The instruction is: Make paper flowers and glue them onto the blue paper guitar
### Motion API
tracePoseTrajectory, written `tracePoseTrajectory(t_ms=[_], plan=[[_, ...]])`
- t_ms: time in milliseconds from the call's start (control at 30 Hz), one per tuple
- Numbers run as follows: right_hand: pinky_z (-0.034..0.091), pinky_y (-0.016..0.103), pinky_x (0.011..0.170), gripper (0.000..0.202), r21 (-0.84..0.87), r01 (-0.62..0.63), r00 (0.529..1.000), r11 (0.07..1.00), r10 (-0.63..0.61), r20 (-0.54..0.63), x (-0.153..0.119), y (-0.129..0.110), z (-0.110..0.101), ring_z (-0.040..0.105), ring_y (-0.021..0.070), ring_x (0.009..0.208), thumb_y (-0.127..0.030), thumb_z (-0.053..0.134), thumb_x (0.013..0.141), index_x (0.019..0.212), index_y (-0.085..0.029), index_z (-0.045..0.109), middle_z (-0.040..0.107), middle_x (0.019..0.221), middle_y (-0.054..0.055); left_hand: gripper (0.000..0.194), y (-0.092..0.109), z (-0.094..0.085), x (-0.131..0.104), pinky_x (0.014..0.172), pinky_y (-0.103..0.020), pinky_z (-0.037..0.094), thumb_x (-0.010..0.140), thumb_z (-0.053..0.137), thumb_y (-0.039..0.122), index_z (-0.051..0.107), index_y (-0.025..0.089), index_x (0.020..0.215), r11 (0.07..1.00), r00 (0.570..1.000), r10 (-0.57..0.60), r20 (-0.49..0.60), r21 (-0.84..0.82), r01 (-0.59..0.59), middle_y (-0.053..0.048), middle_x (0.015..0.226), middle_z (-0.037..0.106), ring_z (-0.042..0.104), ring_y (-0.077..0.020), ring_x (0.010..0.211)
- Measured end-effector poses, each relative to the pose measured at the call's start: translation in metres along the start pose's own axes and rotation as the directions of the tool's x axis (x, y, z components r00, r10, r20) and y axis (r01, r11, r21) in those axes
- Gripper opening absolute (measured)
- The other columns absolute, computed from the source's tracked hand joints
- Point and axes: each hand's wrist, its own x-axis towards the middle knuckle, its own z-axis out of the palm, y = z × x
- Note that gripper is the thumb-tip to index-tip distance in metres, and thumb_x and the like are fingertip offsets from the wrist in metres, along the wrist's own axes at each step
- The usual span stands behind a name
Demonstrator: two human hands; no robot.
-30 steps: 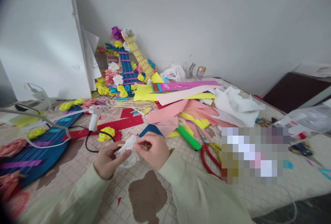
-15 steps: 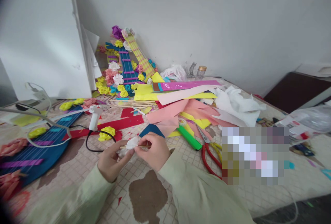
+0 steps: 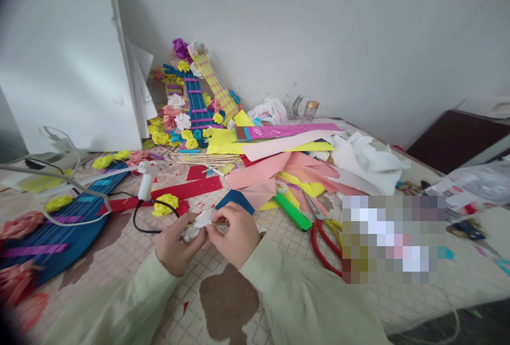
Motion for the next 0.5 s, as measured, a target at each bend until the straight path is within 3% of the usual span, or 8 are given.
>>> tracePoseTrajectory(t_ms=[100, 200, 300, 367, 500], plan=[[0.044, 0.021, 0.057, 0.003, 0.027, -0.020, 1.000, 0.999, 0.019, 0.012, 0.0017, 0.0033, -0.0017, 0.051, 0.0106, 0.062, -0.015, 0.056, 0.063, 0.065, -0.016, 0.054, 0.052, 0.070, 0.001, 0.018, 0.0013, 0.0019, -0.0012, 0.046, -0.020, 0.038, 0.062, 0.056, 0.030, 0.056, 0.015, 0.072, 0.966, 0.988, -0.148, 0.047, -0.206, 0.155, 0.000, 0.060, 0.058, 0.051, -0.0119, 0.050], [0.043, 0.021, 0.054, 0.003, 0.044, -0.036, 0.999, 0.998, 0.035, 0.018, 0.0035, 0.0055, -0.0032, 0.050, 0.0100, 0.059, -0.016, 0.058, 0.061, 0.063, -0.016, 0.055, 0.053, 0.068, 0.001, 0.024, 0.0008, 0.0026, -0.0005, 0.044, -0.019, 0.036, 0.058, 0.060, 0.034, 0.057, 0.013, 0.071, 0.864, 0.960, -0.260, 0.108, -0.417, 0.281, 0.001, 0.058, 0.056, 0.047, -0.0099, 0.048], [0.043, 0.020, 0.052, 0.005, 0.067, -0.056, 0.997, 0.996, 0.052, 0.060, 0.0038, 0.0063, -0.0030, 0.049, 0.0096, 0.056, -0.018, 0.059, 0.061, 0.063, -0.016, 0.055, 0.053, 0.067, 0.001, 0.025, -0.0013, 0.0009, 0.0017, 0.039, -0.017, 0.033, 0.061, 0.058, 0.037, 0.056, 0.013, 0.066, 0.764, 0.918, -0.339, 0.208, -0.508, 0.397, 0.003, 0.051, 0.049, 0.041, -0.0074, 0.042], [0.043, 0.020, 0.052, 0.005, 0.059, -0.051, 0.997, 0.997, 0.048, 0.059, 0.0032, 0.0061, -0.0023, 0.049, 0.0093, 0.056, -0.019, 0.059, 0.062, 0.064, -0.016, 0.055, 0.053, 0.067, 0.001, 0.024, -0.0028, -0.0010, 0.0030, 0.038, -0.017, 0.030, 0.063, 0.056, 0.036, 0.057, 0.012, 0.065, 0.769, 0.911, -0.357, 0.209, -0.487, 0.413, 0.004, 0.049, 0.046, 0.038, -0.0064, 0.040], [0.041, 0.020, 0.052, 0.004, 0.008, 0.017, 0.997, 1.000, -0.018, 0.073, 0.0021, 0.0046, -0.0032, 0.048, 0.0090, 0.055, -0.020, 0.055, 0.067, 0.068, -0.017, 0.055, 0.053, 0.067, 0.001, 0.021, -0.0055, -0.0049, 0.0049, 0.041, -0.017, 0.031, 0.065, 0.054, 0.033, 0.059, 0.013, 0.065, 0.875, 0.950, -0.300, 0.085, -0.372, 0.309, 0.002, 0.052, 0.050, 0.040, -0.0074, 0.044]])
